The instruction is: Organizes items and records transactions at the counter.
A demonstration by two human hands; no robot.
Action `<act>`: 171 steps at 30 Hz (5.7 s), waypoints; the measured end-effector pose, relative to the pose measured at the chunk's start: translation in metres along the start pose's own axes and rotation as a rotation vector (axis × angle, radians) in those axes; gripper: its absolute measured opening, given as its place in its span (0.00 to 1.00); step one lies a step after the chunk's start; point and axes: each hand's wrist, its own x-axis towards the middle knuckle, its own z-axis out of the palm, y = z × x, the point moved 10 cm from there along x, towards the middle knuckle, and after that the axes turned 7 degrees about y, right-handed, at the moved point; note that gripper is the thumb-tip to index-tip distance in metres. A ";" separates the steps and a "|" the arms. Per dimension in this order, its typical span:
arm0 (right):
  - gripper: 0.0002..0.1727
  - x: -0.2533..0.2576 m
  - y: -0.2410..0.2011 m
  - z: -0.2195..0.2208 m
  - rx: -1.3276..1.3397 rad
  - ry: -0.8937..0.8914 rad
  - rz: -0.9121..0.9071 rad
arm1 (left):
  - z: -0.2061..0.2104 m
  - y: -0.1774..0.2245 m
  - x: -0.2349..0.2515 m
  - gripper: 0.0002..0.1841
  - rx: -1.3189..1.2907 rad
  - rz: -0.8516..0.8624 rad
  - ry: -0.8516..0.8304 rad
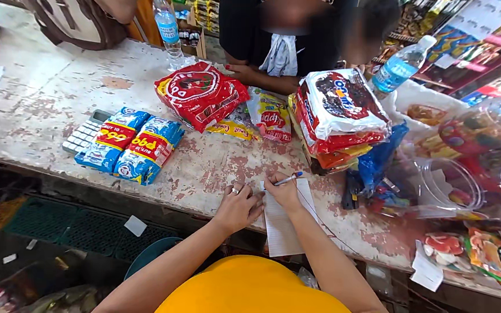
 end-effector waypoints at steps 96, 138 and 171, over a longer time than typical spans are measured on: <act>0.15 0.006 0.002 -0.027 -0.070 0.043 0.004 | 0.023 0.006 0.003 0.33 -0.019 0.063 -0.266; 0.16 0.004 0.015 -0.043 -0.134 0.111 0.007 | -0.003 0.007 -0.004 0.29 -0.020 0.109 0.067; 0.15 0.002 0.026 -0.083 -0.223 0.215 0.006 | -0.005 0.007 -0.004 0.29 -0.020 0.113 0.090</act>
